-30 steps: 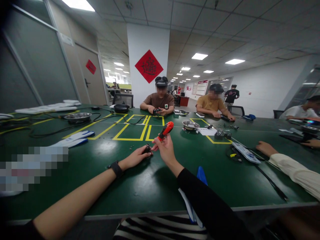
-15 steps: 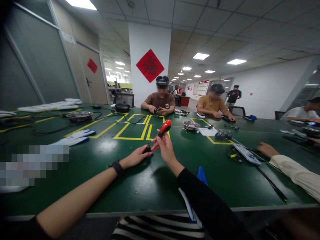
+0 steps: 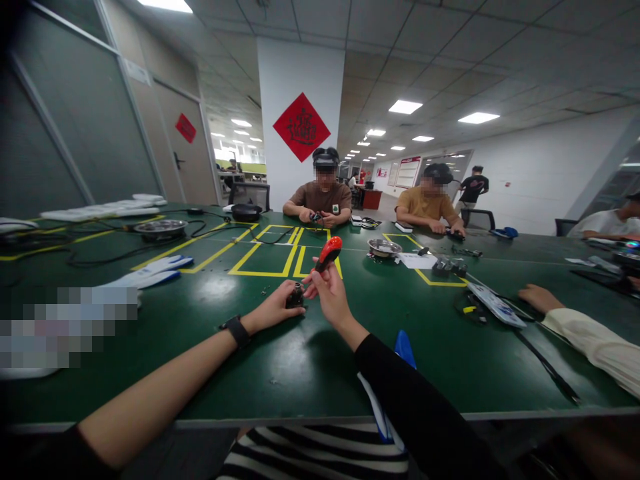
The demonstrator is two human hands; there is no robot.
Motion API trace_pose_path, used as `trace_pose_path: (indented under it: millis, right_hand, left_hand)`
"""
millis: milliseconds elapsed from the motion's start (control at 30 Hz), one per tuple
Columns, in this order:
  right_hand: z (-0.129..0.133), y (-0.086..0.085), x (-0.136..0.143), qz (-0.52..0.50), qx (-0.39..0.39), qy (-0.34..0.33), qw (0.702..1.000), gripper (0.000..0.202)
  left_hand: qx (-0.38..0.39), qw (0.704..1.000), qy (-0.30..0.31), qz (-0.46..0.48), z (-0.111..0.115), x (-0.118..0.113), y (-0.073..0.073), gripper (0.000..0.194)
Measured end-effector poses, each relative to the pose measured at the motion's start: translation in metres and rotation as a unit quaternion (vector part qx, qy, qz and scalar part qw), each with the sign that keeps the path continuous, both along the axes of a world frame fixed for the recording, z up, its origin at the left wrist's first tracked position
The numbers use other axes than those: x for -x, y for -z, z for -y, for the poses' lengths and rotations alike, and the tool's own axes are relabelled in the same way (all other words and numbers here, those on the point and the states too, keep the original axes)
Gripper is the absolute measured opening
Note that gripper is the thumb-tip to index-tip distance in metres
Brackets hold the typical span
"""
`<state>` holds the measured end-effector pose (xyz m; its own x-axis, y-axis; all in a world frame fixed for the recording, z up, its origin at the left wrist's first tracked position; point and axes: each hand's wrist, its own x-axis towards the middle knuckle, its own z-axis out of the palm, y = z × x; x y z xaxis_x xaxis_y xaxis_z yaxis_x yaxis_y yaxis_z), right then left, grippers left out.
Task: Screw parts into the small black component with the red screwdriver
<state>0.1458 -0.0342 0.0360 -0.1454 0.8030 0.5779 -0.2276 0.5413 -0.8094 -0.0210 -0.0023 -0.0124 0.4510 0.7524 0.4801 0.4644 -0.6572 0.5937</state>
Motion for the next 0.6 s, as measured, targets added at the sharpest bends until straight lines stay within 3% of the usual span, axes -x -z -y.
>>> trace_pose_path:
  millis: [233, 600]
  right_hand:
    - [0.0004, 0.0012, 0.0006, -0.003, -0.001, 0.015, 1.0, 0.035]
    - [-0.0042, 0.004, 0.0004, 0.0, -0.022, 0.031, 0.999, 0.034]
  left_hand:
    - [0.059, 0.998, 0.028, 0.011, -0.0018, 0.0009, 0.001, 0.036]
    - [0.054, 0.998, 0.028, 0.007, 0.0, -0.0009, -0.0005, 0.029]
